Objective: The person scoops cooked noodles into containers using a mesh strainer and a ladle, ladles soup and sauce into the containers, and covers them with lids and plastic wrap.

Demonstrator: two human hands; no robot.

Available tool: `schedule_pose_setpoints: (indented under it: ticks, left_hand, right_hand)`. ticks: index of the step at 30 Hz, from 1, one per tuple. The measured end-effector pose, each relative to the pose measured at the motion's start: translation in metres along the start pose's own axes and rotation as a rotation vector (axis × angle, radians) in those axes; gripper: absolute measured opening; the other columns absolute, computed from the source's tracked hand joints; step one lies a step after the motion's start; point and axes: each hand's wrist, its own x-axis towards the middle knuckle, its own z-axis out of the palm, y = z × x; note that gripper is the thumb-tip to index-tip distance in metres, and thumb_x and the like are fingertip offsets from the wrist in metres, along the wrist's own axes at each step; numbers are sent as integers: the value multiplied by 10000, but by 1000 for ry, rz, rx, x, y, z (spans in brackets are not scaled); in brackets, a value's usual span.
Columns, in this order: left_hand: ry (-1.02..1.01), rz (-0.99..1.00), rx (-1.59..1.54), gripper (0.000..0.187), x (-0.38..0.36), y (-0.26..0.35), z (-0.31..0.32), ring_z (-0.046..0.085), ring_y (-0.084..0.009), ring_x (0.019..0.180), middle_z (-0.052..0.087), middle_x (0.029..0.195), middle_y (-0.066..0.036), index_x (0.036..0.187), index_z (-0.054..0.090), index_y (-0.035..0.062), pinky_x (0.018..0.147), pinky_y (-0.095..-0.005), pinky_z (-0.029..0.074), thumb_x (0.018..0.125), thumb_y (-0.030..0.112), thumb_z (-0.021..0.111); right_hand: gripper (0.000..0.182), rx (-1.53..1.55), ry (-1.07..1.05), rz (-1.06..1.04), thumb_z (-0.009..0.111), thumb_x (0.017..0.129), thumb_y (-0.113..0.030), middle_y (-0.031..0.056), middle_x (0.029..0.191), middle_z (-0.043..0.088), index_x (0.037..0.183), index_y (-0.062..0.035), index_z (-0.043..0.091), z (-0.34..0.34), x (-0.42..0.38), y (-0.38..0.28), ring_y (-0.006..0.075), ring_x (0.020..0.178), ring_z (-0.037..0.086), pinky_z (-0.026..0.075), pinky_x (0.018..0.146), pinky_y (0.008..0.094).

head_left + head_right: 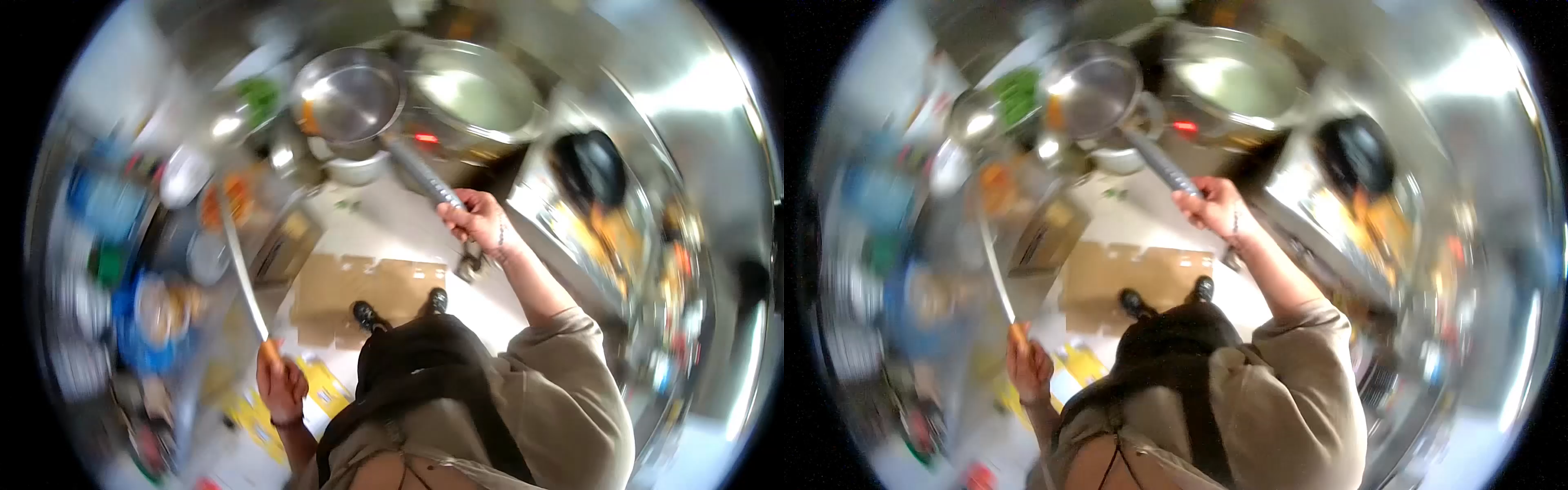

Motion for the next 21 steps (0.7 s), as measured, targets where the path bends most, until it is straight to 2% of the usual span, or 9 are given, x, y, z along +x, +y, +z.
schedule_pose_setpoints:
  ticks: [2, 6, 10, 13, 15, 16, 18, 19, 21]
  left_hand:
    - [-174, -67, -18, 322, 13, -5, 24, 272, -49, 362, 366, 577, -8, 1258, 416, 47, 328, -196, 236, 972, 194, 432]
    - [-443, -220, -15, 357, 37, -27, 99, 287, -50, 355, 414, 609, -27, 1261, 397, 28, 324, -191, 234, 976, 241, 435]
    - [-719, -346, 60, 354, 52, -78, 214, 310, -45, 369, 409, 623, -23, 1257, 382, 17, 340, -178, 269, 950, 161, 484]
    - [-790, -414, 253, 345, 60, -115, 333, 334, -41, 383, 426, 640, -18, 1243, 382, 11, 348, -177, 286, 922, 71, 492]
    - [-878, -309, 477, 373, 67, -164, 400, 342, -28, 405, 454, 687, 9, 1268, 392, 8, 367, -174, 289, 910, 33, 496]
    - [-881, -228, 598, 383, 69, -185, 431, 342, -23, 416, 460, 703, 20, 1273, 401, 8, 375, -172, 288, 906, 26, 510]
    - [-893, -189, 673, 376, 85, -232, 487, 360, -3, 479, 462, 725, 40, 1261, 446, 29, 402, -167, 267, 899, 33, 546]
    - [-909, -173, 737, 386, 97, -254, 507, 474, -61, 564, 540, 783, -5, 1250, 467, 14, 479, -207, 380, 884, 57, 579]
    - [-975, 307, 1098, 400, 132, -316, 535, 565, -142, 716, 615, 893, -66, 1227, 495, -11, 637, -277, 471, 856, 79, 613]
  right_hand:
    - [338, 82, 147, -12, 689, 836, -228, 8, 651, 559, 1014, 46, 603, -63, -62, 15, 57, 503, 465, 361, 439, 211]
    - [355, 51, 678, -6, 677, 838, -205, -1, 646, 549, 1077, 42, 589, -161, -186, 38, 51, 496, 453, 353, 439, 197]
    - [209, -82, 1127, 62, 667, 850, -194, -14, 614, 537, 914, -2, 611, -295, -257, 120, 51, 472, 463, 368, 423, 202]
    - [205, -489, 1362, 127, 695, 824, -198, 0, 560, 538, 803, -12, 610, -418, -267, 207, 78, 446, 469, 354, 410, 248]
    - [204, -360, 1434, 208, 710, 802, -203, 12, 550, 549, 773, -24, 617, -515, -263, 317, 90, 441, 471, 340, 407, 260]
    - [197, 50, 1382, 289, 713, 796, -210, 16, 554, 554, 770, -37, 622, -517, -263, 288, 94, 433, 466, 330, 403, 254]
    - [201, 398, 1248, 343, 652, 853, -235, 0, 549, 536, 785, -48, 623, -559, -257, 317, 100, 406, 443, 333, 394, 251]
    - [213, 642, 1163, 306, 627, 874, -248, -3, 551, 532, 794, -51, 621, -579, -255, 350, 102, 403, 440, 345, 397, 249]
    - [215, 649, 1071, 319, 585, 903, -273, 0, 573, 553, 812, -81, 619, -607, -251, 404, 101, 435, 464, 377, 410, 260]
